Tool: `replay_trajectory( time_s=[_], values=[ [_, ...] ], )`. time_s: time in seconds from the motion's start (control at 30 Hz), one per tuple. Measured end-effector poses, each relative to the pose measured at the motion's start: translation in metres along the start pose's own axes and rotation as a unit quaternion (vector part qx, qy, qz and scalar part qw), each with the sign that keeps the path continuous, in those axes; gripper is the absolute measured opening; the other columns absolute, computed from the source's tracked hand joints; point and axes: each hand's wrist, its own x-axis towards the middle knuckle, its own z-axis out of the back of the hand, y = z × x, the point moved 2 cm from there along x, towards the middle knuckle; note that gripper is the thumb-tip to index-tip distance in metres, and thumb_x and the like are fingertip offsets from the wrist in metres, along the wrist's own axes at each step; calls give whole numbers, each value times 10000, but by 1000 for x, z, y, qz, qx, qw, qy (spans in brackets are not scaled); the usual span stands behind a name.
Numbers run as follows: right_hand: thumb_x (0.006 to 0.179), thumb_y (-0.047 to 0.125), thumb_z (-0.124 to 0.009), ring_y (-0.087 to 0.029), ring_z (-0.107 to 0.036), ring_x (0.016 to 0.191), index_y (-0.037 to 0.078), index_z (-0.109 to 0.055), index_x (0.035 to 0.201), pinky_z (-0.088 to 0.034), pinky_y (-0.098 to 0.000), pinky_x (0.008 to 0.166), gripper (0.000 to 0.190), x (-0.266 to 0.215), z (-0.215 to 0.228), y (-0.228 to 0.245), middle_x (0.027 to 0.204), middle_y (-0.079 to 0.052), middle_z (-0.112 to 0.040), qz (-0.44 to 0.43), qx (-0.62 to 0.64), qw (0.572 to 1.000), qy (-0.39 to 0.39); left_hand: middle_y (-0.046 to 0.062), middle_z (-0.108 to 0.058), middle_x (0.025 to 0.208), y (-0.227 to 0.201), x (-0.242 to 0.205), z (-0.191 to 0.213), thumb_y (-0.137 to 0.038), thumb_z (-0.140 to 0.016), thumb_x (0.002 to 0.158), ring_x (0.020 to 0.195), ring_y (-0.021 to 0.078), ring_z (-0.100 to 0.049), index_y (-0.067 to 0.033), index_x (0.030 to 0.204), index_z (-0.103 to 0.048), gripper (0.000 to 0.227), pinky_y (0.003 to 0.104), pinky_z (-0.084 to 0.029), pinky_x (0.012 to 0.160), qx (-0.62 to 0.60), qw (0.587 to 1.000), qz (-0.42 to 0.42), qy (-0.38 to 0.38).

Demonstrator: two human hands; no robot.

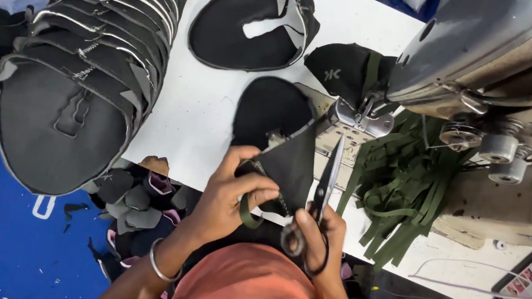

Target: The person uses scissors to trim excess green fabric straps from black shoe uppers. They handle the shoes one at a time, cutting the straps and placing the finished items on a nearby pile.

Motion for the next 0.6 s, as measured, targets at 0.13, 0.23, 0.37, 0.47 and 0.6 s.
replay_trajectory(
  time_s=[0.13,0.23,0.37,0.47,0.6],
  values=[
    [935,378,-677,-99,-582,536,-14,-649,872,-440,-237,492,398,-29,28,4,704,-70,-669,8,-71,989,127,108,-556,1189,-9,15,11,-179,-805,903,1057,258,-623,-58,993,-729,169,356,-526,864,-41,997,59,-9],
    [919,525,-693,-109,-604,609,-38,-653,899,-456,-243,553,565,-49,33,14,770,-83,-674,-15,-34,968,246,109,-549,1172,-16,25,14,-167,-799,907,1015,259,-623,-43,984,-720,166,363,-521,814,-35,997,73,-5],
    [896,588,-665,-115,-606,606,-41,-650,939,-450,-242,550,631,-55,32,18,753,-83,-669,-94,-35,956,276,109,-540,1155,-20,32,12,-151,-790,910,987,265,-617,-37,982,-719,152,364,-512,787,-29,997,70,-2],
    [929,582,-661,-108,-576,596,-47,-642,951,-431,-237,537,630,-50,33,8,759,-80,-652,-108,2,949,297,109,-538,1139,-20,33,11,-148,-788,908,963,265,-610,-36,979,-721,149,366,-505,778,-18,997,69,-2],
    [945,576,-648,-110,-571,554,-48,-637,953,-432,-237,497,624,-47,37,-12,740,-87,-656,-110,47,947,299,105,-547,1123,-20,33,10,-160,-786,906,933,258,-608,-36,976,-717,158,369,-500,766,-16,997,79,3]
  ],
)
